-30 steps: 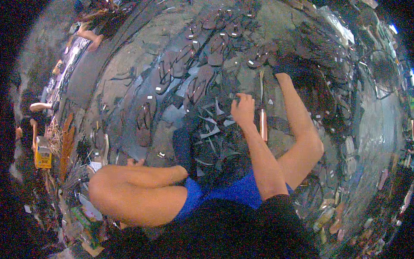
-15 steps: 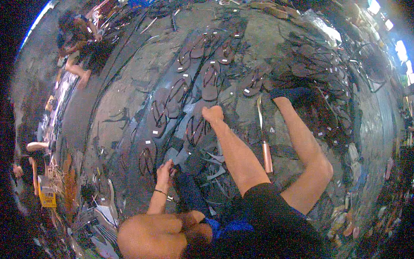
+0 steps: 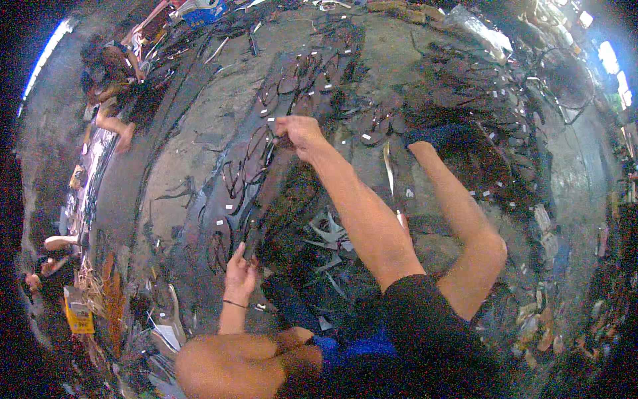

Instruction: The person sits on the floor and uses a knife to trim the edges of flip-flop soles one at a time. They pick up each flip-flop, cut along the perimeter, and place the trimmed unit aside.

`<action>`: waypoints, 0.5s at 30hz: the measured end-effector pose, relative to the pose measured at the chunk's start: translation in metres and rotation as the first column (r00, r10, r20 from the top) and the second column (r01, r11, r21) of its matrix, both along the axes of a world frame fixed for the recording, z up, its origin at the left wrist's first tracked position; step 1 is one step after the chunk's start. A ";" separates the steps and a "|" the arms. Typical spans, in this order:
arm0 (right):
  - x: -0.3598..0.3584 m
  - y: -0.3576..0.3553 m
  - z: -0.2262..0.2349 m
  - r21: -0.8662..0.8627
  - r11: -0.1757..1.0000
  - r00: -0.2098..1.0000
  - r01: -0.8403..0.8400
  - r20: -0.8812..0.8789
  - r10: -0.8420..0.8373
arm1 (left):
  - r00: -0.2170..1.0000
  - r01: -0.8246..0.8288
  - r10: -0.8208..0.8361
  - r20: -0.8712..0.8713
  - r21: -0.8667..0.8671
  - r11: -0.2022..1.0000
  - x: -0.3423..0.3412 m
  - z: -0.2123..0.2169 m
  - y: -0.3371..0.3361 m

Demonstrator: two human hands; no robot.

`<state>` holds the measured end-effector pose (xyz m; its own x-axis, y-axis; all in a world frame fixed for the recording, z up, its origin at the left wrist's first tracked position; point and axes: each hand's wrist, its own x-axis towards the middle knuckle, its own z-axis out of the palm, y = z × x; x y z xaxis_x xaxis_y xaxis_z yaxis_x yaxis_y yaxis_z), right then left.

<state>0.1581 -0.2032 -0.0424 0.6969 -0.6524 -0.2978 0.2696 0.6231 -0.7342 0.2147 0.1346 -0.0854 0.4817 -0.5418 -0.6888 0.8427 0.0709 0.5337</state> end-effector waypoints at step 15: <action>-0.036 0.039 -0.118 -0.518 0.848 0.351 -0.109 -0.818 -0.455 | 0.941 0.277 -0.298 0.162 0.141 0.951 -0.050 0.002 0.008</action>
